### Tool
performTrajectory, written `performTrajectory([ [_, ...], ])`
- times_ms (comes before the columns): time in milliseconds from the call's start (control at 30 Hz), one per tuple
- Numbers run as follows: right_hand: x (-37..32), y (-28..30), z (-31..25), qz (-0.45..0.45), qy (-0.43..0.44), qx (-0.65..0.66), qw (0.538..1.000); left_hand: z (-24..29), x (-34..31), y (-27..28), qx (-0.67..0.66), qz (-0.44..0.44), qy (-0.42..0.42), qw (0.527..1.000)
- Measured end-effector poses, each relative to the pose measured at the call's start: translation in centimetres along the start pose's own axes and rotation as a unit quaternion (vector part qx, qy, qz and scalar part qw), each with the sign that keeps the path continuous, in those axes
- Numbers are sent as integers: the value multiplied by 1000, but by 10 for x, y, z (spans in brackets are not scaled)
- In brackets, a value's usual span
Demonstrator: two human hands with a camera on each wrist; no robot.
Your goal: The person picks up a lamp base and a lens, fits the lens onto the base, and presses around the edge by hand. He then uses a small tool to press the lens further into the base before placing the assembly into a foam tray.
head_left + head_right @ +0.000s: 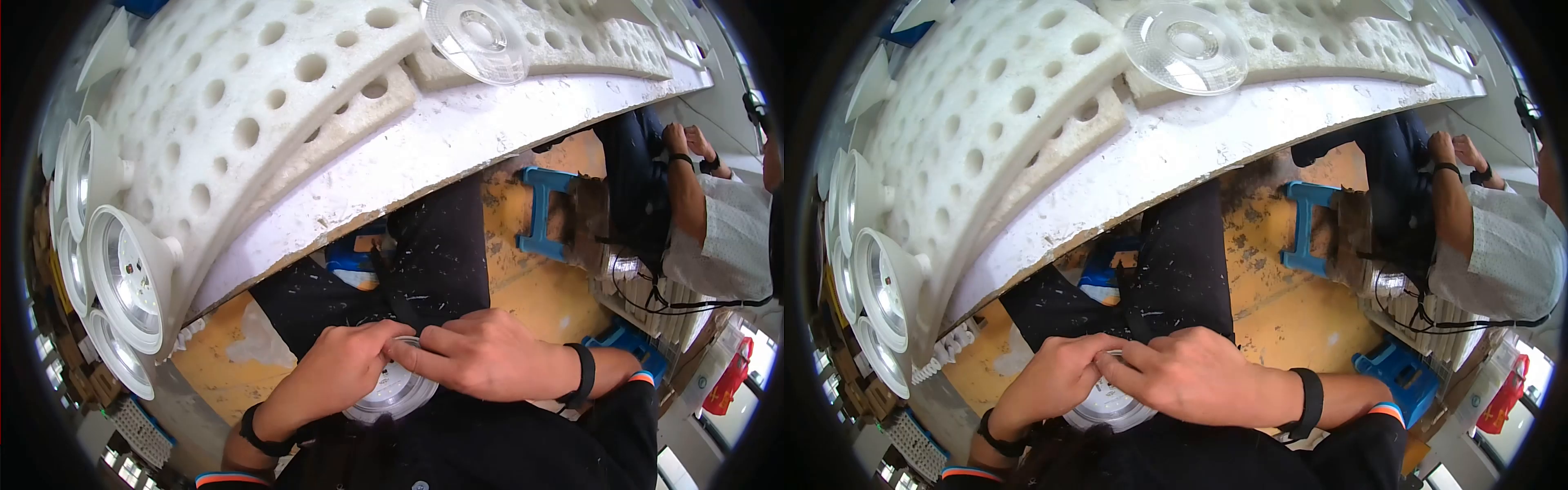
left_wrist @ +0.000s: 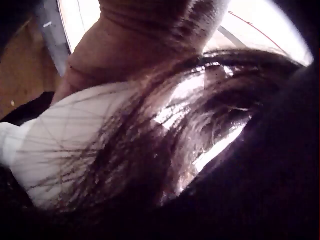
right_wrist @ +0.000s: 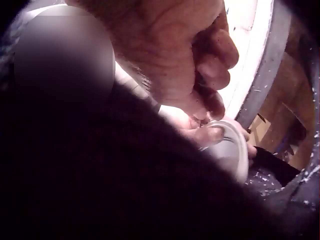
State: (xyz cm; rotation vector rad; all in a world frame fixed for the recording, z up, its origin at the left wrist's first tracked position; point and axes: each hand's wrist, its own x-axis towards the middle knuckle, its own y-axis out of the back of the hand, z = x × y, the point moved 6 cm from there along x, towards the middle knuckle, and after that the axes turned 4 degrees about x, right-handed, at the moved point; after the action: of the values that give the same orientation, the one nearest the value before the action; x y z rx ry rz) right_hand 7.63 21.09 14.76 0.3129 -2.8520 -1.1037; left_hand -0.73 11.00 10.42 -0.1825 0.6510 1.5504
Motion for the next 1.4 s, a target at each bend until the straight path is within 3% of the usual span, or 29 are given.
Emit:
performTrajectory([
  [167, -14, 12, 4, -27, -43, -32, 998, -3, 3, 1, 13, -35, 9, 999],
  [233, -14, 8, 9, -58, -70, -57, 994, -1, 1, 2, -12, 18, 5, 1000],
  [333, 5, -1, -1, -2, 18, -45, 999, 0, 4, 1, 23, -49, 51, 997],
  [467, 0, 9, 2, 20, 7, 1, 1000, -6, 2, 1, -24, -24, 18, 999],
  [567, -8, 5, 8, -52, -52, -47, 996, -4, 6, 3, -29, -32, 25, 999],
  [633, 4, 3, 2, 28, -3, -17, 999, -3, 8, 0, -41, -50, 41, 997],
  [667, 8, -5, 4, 17, 5, -29, 999, 0, 8, 2, -40, -51, 39, 997],
  [733, 6, -11, 14, 57, 10, 18, 998, -2, 6, 9, -40, -60, 114, 991],
  [833, -8, -26, 27, 88, 6, 119, 989, -1, 9, 5, -78, -55, 80, 992],
  [867, -16, -36, 42, 123, -102, 271, 949, -3, 10, 5, -79, -55, 78, 992],
  [900, -25, -47, 56, 154, -206, 413, 874, -7, 10, 6, -82, -62, 85, 991],
  [933, -27, -50, 57, 154, -205, 414, 874, -9, 10, 6, -84, -67, 93, 990],
  [1033, -30, -70, 58, 99, -259, 528, 802, -10, 10, 5, -73, -71, 106, 989],
  [1167, -28, -73, 58, 140, -239, 511, 814, -14, 10, 7, -70, -36, 127, 989],
  [1300, -29, -70, 56, 143, -239, 496, 823, -25, 5, 5, -158, 16, 139, 978],
  [1400, -32, -68, 50, 171, -201, 442, 857, -30, 0, 12, -218, 71, 142, 963],
])
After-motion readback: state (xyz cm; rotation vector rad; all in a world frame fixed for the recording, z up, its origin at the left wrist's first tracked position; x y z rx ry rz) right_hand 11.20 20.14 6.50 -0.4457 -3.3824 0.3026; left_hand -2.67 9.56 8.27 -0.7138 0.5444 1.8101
